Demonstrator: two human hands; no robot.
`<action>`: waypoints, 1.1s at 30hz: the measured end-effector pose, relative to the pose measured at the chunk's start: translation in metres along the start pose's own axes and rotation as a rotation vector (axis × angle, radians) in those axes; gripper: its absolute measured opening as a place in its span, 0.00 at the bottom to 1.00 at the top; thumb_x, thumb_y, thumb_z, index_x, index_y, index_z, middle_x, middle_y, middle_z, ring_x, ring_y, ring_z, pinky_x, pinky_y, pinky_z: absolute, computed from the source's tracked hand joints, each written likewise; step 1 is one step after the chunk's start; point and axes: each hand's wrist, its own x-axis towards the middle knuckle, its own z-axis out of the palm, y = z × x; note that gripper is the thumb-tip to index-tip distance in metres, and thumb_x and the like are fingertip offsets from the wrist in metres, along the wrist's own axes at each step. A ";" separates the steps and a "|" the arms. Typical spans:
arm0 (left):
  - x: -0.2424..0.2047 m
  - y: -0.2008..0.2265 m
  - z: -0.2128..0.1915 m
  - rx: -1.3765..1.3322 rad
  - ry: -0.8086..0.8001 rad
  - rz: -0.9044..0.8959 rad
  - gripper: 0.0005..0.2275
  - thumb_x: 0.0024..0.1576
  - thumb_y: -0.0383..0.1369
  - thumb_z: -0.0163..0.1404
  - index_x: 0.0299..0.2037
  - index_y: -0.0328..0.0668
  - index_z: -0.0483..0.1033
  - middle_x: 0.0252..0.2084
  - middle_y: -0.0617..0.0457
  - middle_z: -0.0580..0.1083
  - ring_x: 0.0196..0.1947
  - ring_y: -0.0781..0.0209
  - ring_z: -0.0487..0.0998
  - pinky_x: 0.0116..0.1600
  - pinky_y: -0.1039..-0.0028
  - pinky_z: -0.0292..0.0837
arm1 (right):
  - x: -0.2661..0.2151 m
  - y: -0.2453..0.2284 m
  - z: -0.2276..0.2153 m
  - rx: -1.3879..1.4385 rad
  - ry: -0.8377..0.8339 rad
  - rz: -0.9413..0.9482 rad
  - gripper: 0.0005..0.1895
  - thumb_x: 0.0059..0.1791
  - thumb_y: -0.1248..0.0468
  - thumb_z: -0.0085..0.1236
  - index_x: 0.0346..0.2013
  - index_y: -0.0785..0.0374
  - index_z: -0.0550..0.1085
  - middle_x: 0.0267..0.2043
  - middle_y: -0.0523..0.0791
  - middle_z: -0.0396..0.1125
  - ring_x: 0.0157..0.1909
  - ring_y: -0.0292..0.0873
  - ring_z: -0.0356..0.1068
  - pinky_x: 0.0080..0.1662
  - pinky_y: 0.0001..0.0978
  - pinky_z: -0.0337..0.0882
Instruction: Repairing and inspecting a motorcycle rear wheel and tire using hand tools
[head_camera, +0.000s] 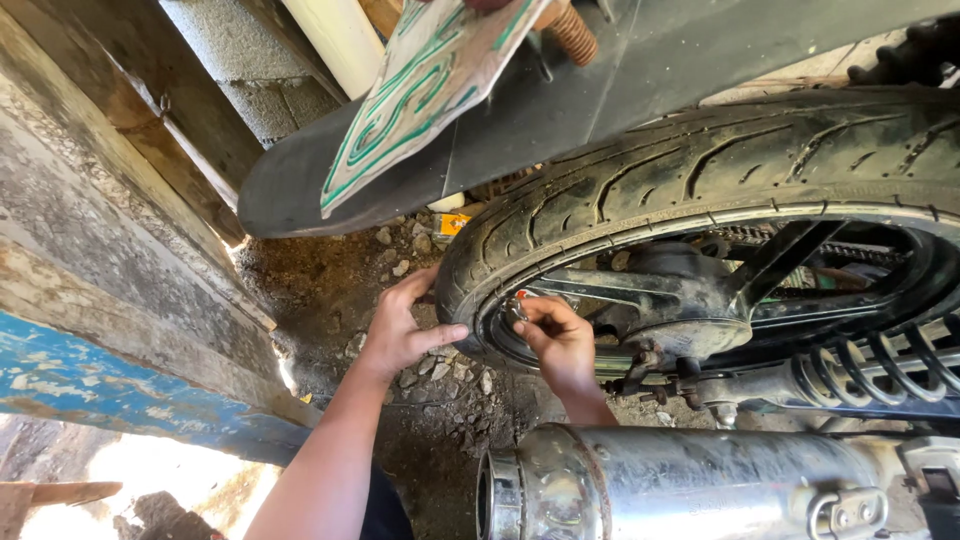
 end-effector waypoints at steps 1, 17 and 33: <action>0.000 0.001 0.000 0.002 0.003 -0.001 0.42 0.43 0.42 0.79 0.67 0.29 0.78 0.57 0.36 0.83 0.57 0.36 0.85 0.54 0.49 0.84 | 0.001 0.004 0.001 -0.009 -0.008 -0.011 0.20 0.41 0.80 0.79 0.47 0.69 0.87 0.37 0.48 0.76 0.41 0.39 0.75 0.49 0.34 0.78; -0.001 0.006 0.002 0.021 0.002 -0.002 0.41 0.42 0.41 0.79 0.66 0.27 0.79 0.55 0.34 0.83 0.54 0.36 0.85 0.53 0.49 0.84 | 0.002 -0.003 0.000 -0.058 -0.047 0.010 0.21 0.40 0.78 0.81 0.47 0.67 0.88 0.36 0.48 0.77 0.40 0.39 0.76 0.49 0.34 0.78; 0.001 0.008 0.001 0.034 0.009 0.007 0.42 0.41 0.43 0.79 0.66 0.27 0.79 0.56 0.35 0.83 0.56 0.37 0.85 0.53 0.52 0.84 | 0.006 -0.038 0.020 -0.018 -0.032 0.136 0.13 0.49 0.72 0.74 0.49 0.67 0.86 0.35 0.45 0.76 0.36 0.33 0.68 0.37 0.26 0.71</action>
